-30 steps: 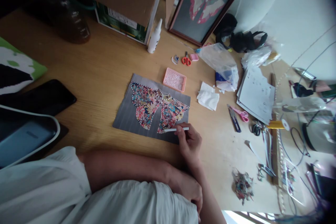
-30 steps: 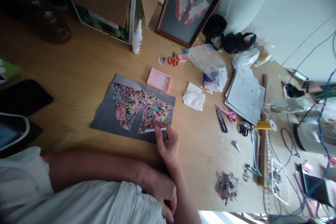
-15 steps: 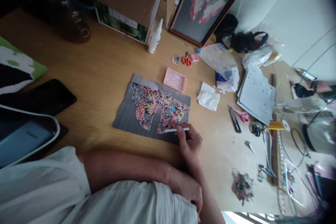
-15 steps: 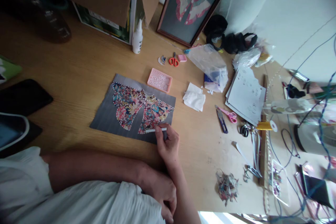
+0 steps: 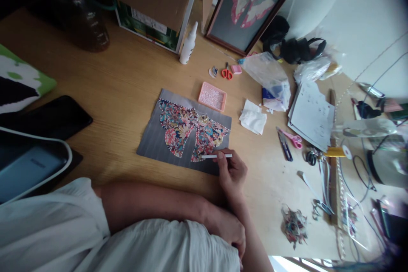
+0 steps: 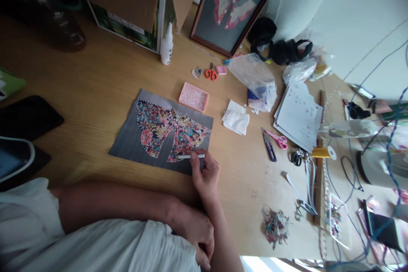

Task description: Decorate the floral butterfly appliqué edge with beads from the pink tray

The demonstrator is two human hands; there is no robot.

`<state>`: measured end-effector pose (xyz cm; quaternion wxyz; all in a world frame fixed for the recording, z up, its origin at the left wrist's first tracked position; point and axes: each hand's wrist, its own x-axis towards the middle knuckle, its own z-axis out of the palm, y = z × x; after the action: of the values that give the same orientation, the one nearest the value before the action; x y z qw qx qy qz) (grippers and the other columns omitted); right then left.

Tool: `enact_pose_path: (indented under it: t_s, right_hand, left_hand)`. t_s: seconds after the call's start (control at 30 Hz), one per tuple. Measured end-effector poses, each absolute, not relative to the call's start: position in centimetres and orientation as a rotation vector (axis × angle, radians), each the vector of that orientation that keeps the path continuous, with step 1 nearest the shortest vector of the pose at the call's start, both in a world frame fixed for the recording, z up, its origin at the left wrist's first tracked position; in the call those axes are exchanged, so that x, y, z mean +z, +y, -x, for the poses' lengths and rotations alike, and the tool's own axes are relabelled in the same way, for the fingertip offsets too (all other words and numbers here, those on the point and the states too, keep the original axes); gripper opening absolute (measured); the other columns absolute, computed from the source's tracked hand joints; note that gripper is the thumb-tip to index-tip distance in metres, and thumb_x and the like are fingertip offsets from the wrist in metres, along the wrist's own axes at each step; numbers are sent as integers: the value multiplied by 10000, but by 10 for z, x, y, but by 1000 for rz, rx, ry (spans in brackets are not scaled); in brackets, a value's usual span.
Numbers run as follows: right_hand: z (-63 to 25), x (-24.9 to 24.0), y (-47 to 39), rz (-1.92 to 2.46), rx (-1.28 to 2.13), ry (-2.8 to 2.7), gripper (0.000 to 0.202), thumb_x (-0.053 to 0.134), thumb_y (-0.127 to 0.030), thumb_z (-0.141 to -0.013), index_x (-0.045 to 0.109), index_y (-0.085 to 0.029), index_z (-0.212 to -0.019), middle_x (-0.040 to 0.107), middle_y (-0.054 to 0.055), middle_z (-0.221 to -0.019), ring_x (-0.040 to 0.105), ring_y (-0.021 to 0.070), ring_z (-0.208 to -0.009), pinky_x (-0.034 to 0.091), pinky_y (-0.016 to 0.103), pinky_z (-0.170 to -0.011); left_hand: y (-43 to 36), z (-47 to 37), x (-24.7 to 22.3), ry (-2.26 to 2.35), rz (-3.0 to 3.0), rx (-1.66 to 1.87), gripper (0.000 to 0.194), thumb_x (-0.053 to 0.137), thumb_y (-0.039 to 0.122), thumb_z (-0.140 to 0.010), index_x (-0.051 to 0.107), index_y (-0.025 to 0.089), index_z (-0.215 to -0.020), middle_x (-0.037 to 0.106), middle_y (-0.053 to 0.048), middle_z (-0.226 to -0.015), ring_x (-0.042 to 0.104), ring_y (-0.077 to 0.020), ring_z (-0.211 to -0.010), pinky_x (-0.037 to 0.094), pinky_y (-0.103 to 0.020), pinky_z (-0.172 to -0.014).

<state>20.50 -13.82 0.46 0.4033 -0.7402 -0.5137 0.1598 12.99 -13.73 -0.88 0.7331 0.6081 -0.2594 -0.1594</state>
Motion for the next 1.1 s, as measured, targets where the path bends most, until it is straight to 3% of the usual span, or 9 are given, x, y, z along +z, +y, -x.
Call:
enact_pose_path:
  t_s: [0.23, 0.67, 0.97, 1.1]
  right_hand:
    - [-205, 4, -136, 1849, 395, -1307, 214, 586, -354, -969, 671, -210, -836, 683, -16, -635, 627, 132, -554, 476, 226, -534]
    - [-205, 5, -134, 1835, 396, -1347, 199, 590, -325, -965, 667, -205, -825, 716, -4, -672, 653, 133, -580, 484, 223, -550]
    - [-205, 4, -136, 1837, 385, -1335, 201, 592, -333, -964, 672, -201, -834, 688, -12, -635, 626, 129, -545, 472, 224, -528]
    - [-205, 4, -137, 1835, 382, -1323, 198, 592, -325, -968, 676, -203, -836, 685, -16, -636, 624, 123, -547, 470, 218, -530]
  left_hand:
    - [-140, -130, -11, -555, -1338, -330, 378, 705, 142, -787, 532, 187, -454, 576, 46, -513, 629, -133, -597, 507, -214, -623]
    - [-138, -131, -7, -582, -1392, -322, 372, 686, 64, -783, 575, 189, -451, 602, 57, -507, 649, -123, -628, 499, -184, -633]
    - [-143, -133, -15, -598, -1373, -279, 359, 738, 232, -800, 600, 202, -470, 610, 59, -503, 628, -118, -573, 505, -190, -586]
    - [-145, -133, -18, -604, -1360, -271, 355, 723, 233, -820, 614, 202, -484, 618, 51, -521, 646, -125, -607, 509, -196, -607]
